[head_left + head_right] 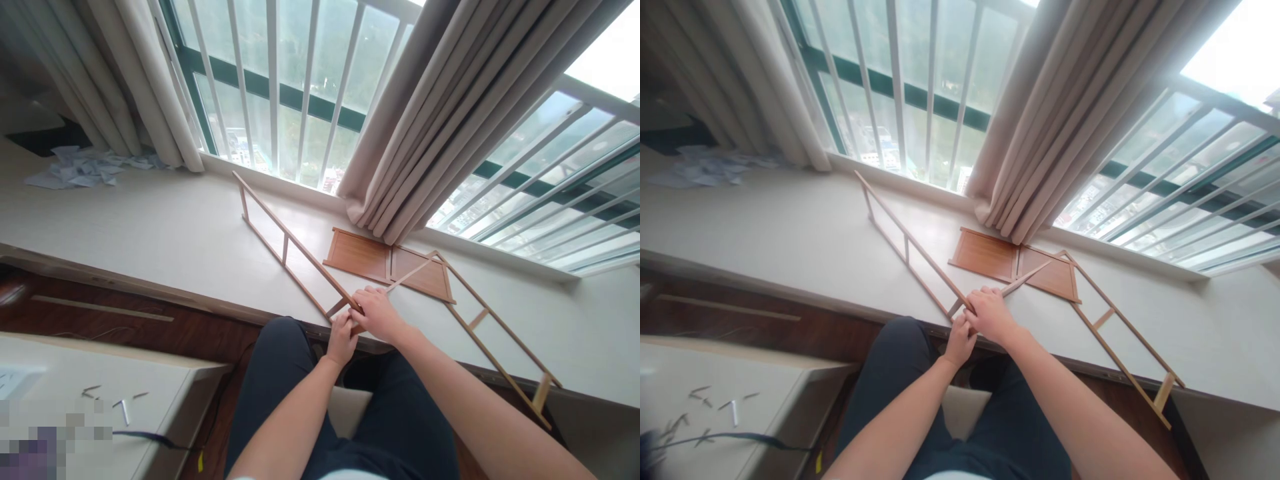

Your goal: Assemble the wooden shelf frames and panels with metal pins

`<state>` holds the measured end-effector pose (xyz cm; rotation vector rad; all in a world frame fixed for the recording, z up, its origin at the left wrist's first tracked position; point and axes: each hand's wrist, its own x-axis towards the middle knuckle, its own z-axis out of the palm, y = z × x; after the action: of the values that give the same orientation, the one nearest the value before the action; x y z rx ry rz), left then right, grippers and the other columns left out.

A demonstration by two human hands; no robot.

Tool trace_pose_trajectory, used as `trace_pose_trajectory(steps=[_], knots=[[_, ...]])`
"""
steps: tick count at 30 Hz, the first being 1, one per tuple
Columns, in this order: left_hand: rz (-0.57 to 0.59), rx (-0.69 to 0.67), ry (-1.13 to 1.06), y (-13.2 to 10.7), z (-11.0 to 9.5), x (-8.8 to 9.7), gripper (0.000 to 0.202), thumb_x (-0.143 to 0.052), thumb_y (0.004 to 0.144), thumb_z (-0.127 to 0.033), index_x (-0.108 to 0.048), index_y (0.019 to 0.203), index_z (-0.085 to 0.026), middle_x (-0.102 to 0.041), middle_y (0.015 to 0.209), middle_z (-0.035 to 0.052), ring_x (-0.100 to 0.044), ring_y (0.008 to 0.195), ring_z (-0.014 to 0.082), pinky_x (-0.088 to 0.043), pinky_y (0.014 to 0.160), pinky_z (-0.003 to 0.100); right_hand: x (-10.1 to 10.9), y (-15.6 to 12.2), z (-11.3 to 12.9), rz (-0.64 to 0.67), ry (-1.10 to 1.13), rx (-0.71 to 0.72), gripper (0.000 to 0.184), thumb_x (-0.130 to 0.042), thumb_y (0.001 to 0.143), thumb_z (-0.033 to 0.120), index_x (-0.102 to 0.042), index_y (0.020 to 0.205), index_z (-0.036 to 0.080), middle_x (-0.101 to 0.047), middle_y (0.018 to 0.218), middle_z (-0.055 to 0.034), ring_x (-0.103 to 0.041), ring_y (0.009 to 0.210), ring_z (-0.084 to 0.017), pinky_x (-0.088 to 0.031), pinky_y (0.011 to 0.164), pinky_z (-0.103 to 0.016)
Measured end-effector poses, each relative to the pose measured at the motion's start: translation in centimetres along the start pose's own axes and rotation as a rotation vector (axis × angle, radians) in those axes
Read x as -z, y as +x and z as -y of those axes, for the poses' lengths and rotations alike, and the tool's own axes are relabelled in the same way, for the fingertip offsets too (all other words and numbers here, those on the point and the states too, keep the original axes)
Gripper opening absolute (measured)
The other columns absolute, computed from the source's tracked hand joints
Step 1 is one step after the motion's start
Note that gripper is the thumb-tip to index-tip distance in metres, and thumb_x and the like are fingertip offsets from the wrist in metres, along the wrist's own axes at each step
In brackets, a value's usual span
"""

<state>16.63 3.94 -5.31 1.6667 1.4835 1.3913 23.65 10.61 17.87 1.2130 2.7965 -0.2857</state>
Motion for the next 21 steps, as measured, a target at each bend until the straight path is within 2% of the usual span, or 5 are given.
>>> trace_pose_trajectory(steps=[4,8,13,16,21], knots=[[0.003,0.010,0.067,0.1,-0.1,0.3,0.054,-0.058,0.079,-0.008,-0.064,0.132,-0.017,-0.064,0.131,0.0165,-0.057,0.130,0.0358,-0.046,0.111,0.061,-0.6,-0.4,0.5,-0.018,0.008,-0.018,0.020,-0.051,0.101,0.028,-0.064,0.088,0.020,-0.069,0.101,-0.0072,-0.057,0.107,-0.026,-0.032,0.109,-0.054],[0.006,-0.009,0.117,0.0,-0.4,0.7,0.052,-0.058,0.084,-0.011,-0.062,0.136,-0.017,-0.063,0.136,0.0174,-0.057,0.131,0.0344,-0.045,0.110,0.059,-1.8,-1.2,1.7,-0.141,-0.016,-0.144,0.029,-0.044,0.106,0.036,-0.068,0.098,0.023,-0.061,0.140,-0.0105,-0.031,0.146,-0.041,-0.006,0.112,-0.083],[0.047,0.049,0.150,-0.3,-1.3,1.5,0.055,-0.061,0.087,-0.016,-0.059,0.142,-0.021,-0.061,0.142,0.0161,-0.055,0.134,0.0334,-0.043,0.112,0.057,-3.1,-1.9,3.1,-0.221,0.045,-0.275,0.032,-0.043,0.106,0.037,-0.069,0.096,0.021,-0.034,0.166,-0.0112,-0.003,0.157,-0.049,-0.013,0.107,-0.089],[0.095,0.111,0.157,-0.5,-2.0,1.9,0.057,-0.060,0.090,-0.018,-0.056,0.146,-0.022,-0.056,0.149,0.0157,-0.051,0.139,0.0340,-0.041,0.114,0.057,-3.5,-2.0,3.2,-0.261,0.072,-0.284,0.030,-0.045,0.105,0.036,-0.070,0.097,0.021,-0.026,0.169,-0.0105,0.001,0.157,-0.050,-0.016,0.107,-0.089],[0.142,0.094,0.112,-0.2,-2.1,2.7,0.063,-0.060,0.093,-0.023,-0.047,0.154,-0.023,-0.047,0.158,0.0172,-0.044,0.147,0.0344,-0.040,0.116,0.057,-3.9,-1.5,3.3,-0.280,0.097,-0.330,0.026,-0.047,0.104,0.034,-0.070,0.101,0.021,-0.028,0.169,-0.0127,-0.004,0.156,-0.052,-0.024,0.105,-0.088]])
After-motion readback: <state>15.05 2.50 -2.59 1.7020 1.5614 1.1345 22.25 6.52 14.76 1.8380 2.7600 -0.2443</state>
